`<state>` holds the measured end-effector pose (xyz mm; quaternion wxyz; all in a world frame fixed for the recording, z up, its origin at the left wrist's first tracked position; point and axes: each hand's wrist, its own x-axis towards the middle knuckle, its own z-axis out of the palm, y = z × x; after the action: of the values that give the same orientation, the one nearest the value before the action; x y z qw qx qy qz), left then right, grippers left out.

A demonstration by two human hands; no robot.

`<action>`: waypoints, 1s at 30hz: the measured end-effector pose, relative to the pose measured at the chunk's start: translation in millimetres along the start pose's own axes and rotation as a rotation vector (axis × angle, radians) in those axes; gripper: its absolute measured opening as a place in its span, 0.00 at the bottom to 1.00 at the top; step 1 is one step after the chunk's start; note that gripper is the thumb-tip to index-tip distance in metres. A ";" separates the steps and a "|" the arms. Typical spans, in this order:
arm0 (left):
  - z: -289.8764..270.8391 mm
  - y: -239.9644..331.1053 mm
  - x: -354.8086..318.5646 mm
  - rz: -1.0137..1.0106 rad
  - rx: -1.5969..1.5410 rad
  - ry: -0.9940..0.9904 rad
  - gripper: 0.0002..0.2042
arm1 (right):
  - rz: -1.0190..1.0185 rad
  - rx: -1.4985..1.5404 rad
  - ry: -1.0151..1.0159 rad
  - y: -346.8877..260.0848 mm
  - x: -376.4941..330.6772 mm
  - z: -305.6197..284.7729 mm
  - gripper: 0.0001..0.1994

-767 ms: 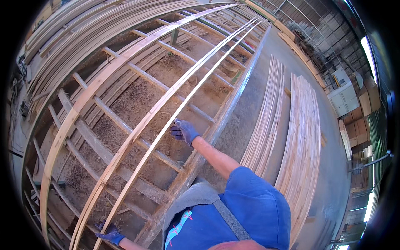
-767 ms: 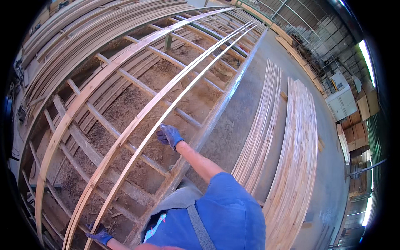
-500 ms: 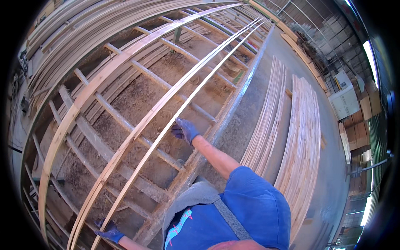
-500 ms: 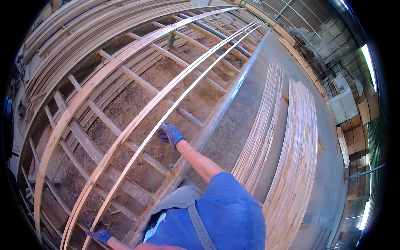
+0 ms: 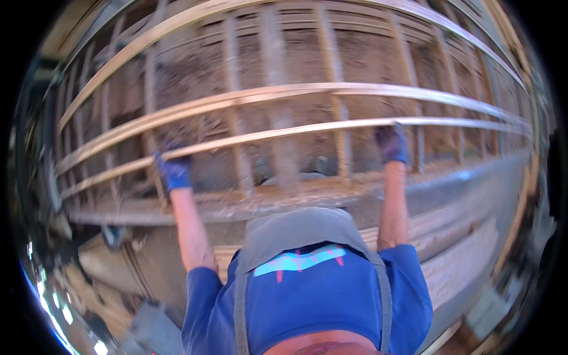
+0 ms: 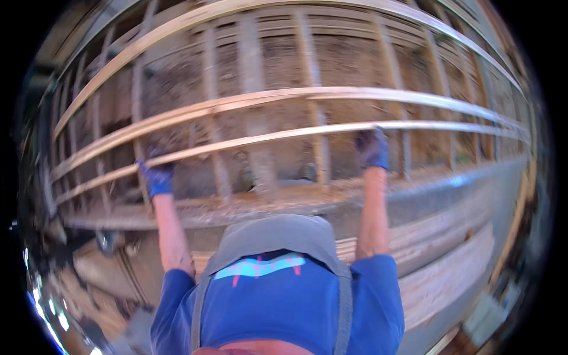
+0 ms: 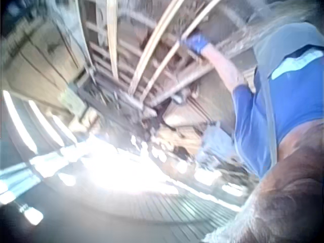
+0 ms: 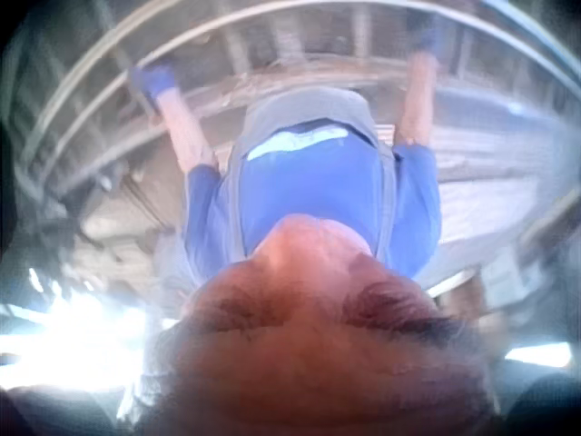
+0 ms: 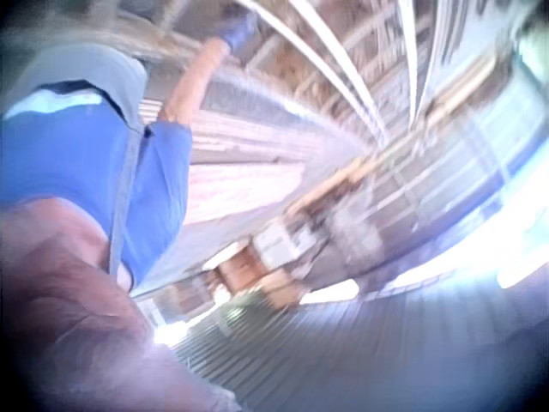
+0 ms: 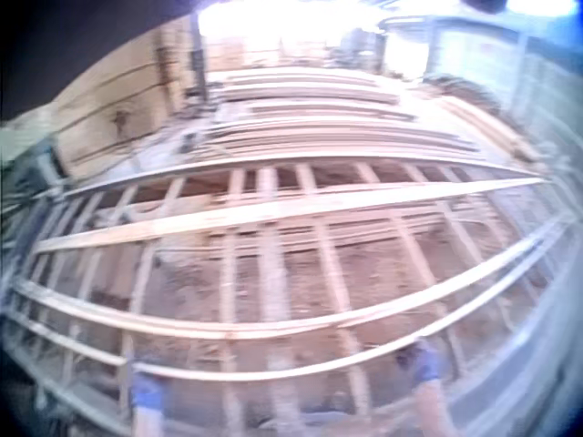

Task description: The person mixes a white substance in a bucket using a wooden stick. They then pick up long, thin wooden strips and place them onto a wooden frame structure. The person uses a paint roller to apply the white substance onto the wooden strips on the frame.

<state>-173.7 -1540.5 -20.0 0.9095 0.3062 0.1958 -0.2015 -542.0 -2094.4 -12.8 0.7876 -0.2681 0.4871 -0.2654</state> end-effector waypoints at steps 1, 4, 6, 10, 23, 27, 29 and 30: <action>5.1 -5.1 -3.1 0.014 -0.013 0.050 0.29 | 0.036 0.031 -0.071 -2.2 5.9 -14.5 0.14; 9.1 -8.5 -12.2 0.024 0.007 0.195 0.33 | 0.006 -0.012 -0.140 -5.2 10.5 -26.8 0.15; 24.5 -11.5 -20.4 -0.042 0.009 0.196 0.33 | -0.002 -0.031 -0.114 -7.1 10.6 -31.9 0.19; -1.6 -6.1 -29.3 0.011 -0.076 0.172 0.29 | 0.005 -0.045 -0.116 -7.7 17.8 -37.5 0.21; 7.9 -14.2 -49.5 0.099 -0.046 0.225 0.27 | -0.001 -0.063 -0.014 -11.1 16.4 -26.5 0.31; 0.8 -18.8 -48.1 0.111 -0.087 0.174 0.26 | -0.012 -0.071 -0.061 -9.2 20.0 -33.6 0.32; -2.5 -15.2 -50.8 0.119 -0.109 0.157 0.26 | 0.016 -0.071 -0.128 -4.7 22.1 -34.6 0.32; -2.6 -14.1 -55.1 0.124 -0.110 0.149 0.26 | 0.009 -0.081 -0.092 -1.2 20.6 -33.6 0.32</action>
<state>-227.5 -1535.6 -2.3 0.9186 0.2817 0.2544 -0.1104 -564.9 -2114.8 -37.7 0.7990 -0.3096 0.4619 -0.2291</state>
